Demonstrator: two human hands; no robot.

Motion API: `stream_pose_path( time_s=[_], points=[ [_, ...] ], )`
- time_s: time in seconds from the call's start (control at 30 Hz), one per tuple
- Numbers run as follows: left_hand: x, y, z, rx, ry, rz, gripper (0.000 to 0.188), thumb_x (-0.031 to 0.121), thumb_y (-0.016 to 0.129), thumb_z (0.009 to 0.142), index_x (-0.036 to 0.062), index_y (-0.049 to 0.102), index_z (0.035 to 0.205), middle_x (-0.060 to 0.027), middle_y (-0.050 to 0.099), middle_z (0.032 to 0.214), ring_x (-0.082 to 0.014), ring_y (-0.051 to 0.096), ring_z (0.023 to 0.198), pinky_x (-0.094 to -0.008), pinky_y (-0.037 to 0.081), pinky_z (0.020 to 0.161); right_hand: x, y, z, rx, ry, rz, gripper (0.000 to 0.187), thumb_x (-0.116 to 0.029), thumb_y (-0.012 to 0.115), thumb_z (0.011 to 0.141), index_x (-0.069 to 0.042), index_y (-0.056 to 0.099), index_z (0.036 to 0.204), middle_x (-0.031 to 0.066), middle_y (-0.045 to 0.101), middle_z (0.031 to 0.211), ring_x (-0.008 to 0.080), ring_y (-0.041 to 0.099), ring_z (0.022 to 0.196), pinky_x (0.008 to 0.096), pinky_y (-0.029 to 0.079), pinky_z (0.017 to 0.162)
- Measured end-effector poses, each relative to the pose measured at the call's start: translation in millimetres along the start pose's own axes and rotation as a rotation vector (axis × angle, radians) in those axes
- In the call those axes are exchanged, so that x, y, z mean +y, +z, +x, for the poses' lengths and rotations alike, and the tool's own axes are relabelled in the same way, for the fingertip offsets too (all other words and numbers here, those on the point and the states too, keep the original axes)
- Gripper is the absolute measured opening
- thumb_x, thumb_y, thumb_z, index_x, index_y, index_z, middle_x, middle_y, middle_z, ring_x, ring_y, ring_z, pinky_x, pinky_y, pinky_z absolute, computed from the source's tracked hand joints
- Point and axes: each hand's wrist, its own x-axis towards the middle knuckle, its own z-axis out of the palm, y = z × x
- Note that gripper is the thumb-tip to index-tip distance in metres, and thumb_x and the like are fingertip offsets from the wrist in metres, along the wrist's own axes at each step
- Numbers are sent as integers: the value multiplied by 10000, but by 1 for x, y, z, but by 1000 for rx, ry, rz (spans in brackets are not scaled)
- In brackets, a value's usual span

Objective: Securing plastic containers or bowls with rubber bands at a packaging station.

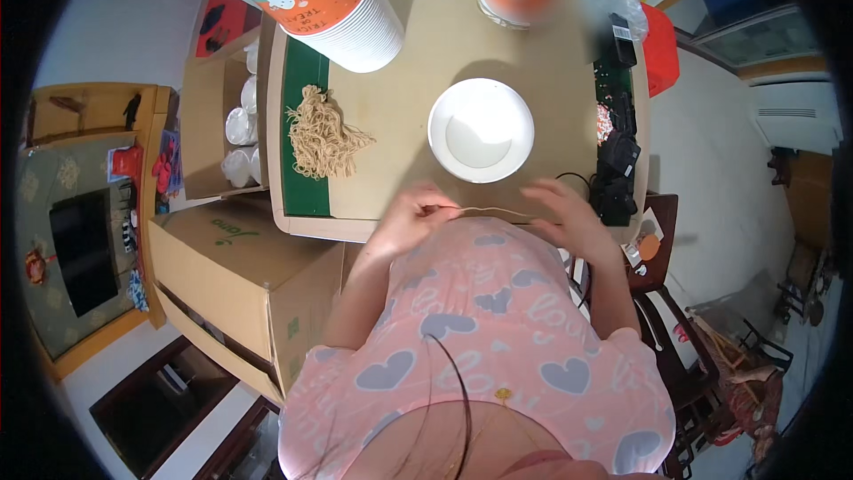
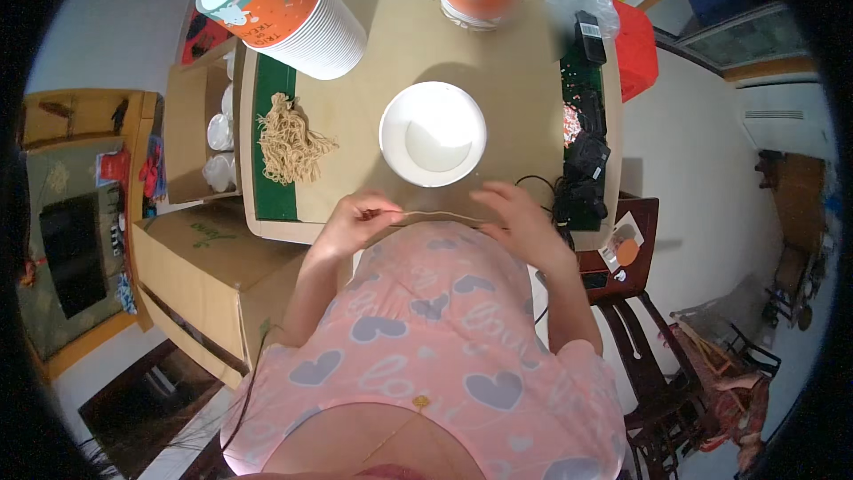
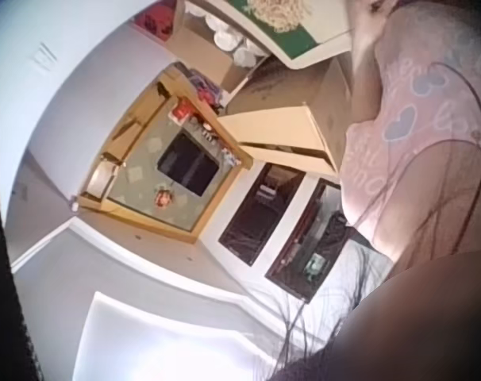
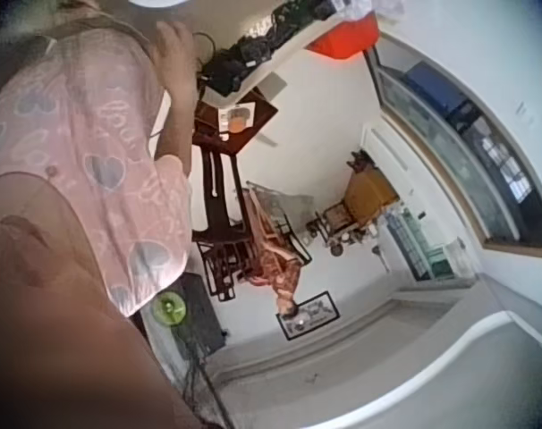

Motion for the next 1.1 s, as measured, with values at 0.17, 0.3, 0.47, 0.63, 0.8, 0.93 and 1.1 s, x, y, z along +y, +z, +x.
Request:
stream_pose_path(
  time_s=[0.17,0.3,0.47,0.63,0.8,0.93,1.1],
  points=[
    [27,28,15,-55,168,30,49,23,647,812,5,661,855,-24,610,774,-80,564,725,-248,458,646,-52,43,36,2,166,609,456,-84,634,806,-65,465,1229,66,603,899,136,582,794,276,472,706],
    [32,18,16,-7,-19,-40,62,48,649,811,-7,652,839,-29,601,755,-74,531,649,-233,433,588,-32,50,32,75,248,440,288,-98,640,818,-53,551,1089,-4,487,656,61,436,587,228,375,535],
    [31,23,19,24,-2,-7,79,61,659,802,-16,643,799,-30,580,742,-71,492,614,-235,405,551,-36,48,30,209,278,600,74,-80,644,812,-32,606,854,-60,343,569,25,313,536,213,272,475],
    [25,26,25,38,83,-77,90,82,617,855,2,634,817,12,567,687,-39,462,580,-194,381,543,-24,52,30,265,205,594,50,-60,626,822,-27,594,842,-68,401,602,15,333,555,196,278,487],
    [40,29,32,33,3,-61,324,247,477,945,31,550,716,22,489,634,-51,407,543,-200,331,506,-22,55,38,322,163,664,39,-35,621,815,-26,593,840,-44,506,677,9,428,603,188,347,516],
    [38,28,42,-127,-177,-273,405,341,398,971,71,471,678,42,392,606,-45,320,513,-204,245,465,-23,47,43,446,75,550,43,-14,621,806,-25,586,829,-4,548,755,43,477,627,190,368,545],
    [47,31,50,-206,-179,-405,313,276,420,965,88,467,719,48,385,624,-34,310,529,-187,223,463,-24,35,47,442,30,334,61,-17,628,791,-31,585,832,44,547,727,88,512,613,211,393,529]
  ],
)
